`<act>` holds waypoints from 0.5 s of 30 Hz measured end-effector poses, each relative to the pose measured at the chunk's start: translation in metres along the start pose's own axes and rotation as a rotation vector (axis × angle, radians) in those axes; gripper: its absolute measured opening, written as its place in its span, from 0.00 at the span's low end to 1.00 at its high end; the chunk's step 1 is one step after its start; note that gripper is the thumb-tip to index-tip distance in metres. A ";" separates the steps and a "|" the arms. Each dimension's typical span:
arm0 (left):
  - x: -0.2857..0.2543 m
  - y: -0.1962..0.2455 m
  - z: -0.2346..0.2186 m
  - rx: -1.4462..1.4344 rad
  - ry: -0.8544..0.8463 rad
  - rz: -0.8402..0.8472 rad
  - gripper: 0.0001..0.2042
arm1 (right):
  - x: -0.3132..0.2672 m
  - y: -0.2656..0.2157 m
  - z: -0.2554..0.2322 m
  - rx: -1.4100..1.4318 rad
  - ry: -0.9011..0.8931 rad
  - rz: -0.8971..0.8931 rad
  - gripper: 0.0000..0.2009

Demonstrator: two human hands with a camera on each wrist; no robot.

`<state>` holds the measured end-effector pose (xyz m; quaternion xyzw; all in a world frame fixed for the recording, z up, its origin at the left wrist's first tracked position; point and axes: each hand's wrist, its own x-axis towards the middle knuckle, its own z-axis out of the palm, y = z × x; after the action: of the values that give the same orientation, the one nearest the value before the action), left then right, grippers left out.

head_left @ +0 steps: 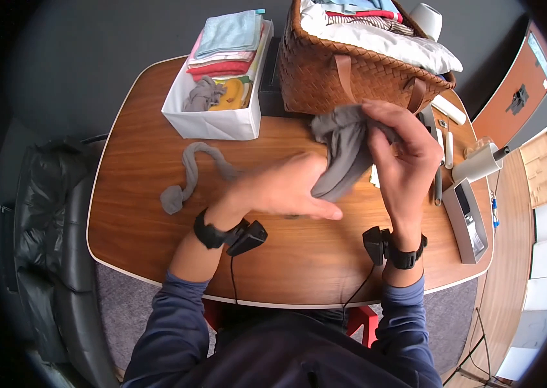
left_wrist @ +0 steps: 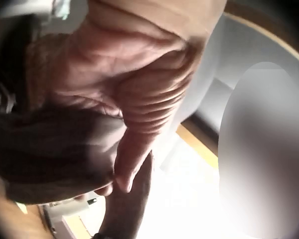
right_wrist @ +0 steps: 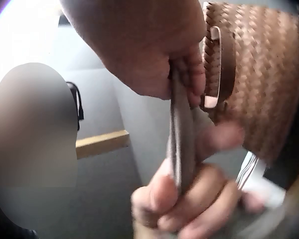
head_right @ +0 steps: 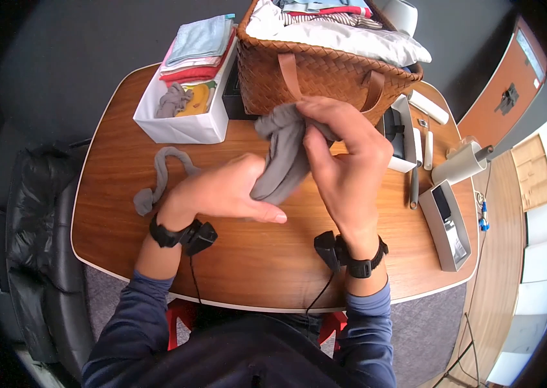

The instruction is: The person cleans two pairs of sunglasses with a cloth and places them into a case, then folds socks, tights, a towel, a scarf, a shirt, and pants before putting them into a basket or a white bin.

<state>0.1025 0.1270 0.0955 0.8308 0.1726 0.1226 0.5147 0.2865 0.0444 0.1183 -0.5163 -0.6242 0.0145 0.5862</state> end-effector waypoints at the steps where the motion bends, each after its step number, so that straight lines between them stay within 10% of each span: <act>1: -0.006 0.009 -0.003 0.196 -0.039 -0.056 0.19 | 0.001 0.000 -0.004 -0.188 -0.046 -0.095 0.12; 3: -0.017 0.022 -0.018 0.336 0.230 0.131 0.12 | 0.002 -0.010 -0.015 -0.227 -0.301 -0.013 0.13; 5: -0.023 0.019 -0.038 -0.235 0.186 0.126 0.11 | 0.003 -0.019 -0.021 -0.072 -0.565 0.159 0.11; 6: -0.011 0.006 -0.039 -0.440 0.258 0.159 0.13 | -0.002 -0.020 -0.023 0.581 -0.598 0.459 0.09; 10: 0.009 -0.013 -0.009 -0.611 0.156 0.174 0.12 | -0.003 -0.005 -0.011 1.041 -0.219 0.467 0.13; 15: 0.004 0.008 0.000 -0.398 -0.167 0.035 0.12 | 0.003 0.020 -0.021 1.439 -0.185 0.602 0.15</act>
<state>0.1070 0.1255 0.1029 0.7230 0.0872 0.0940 0.6788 0.3153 0.0432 0.1151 -0.1532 -0.3409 0.6166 0.6929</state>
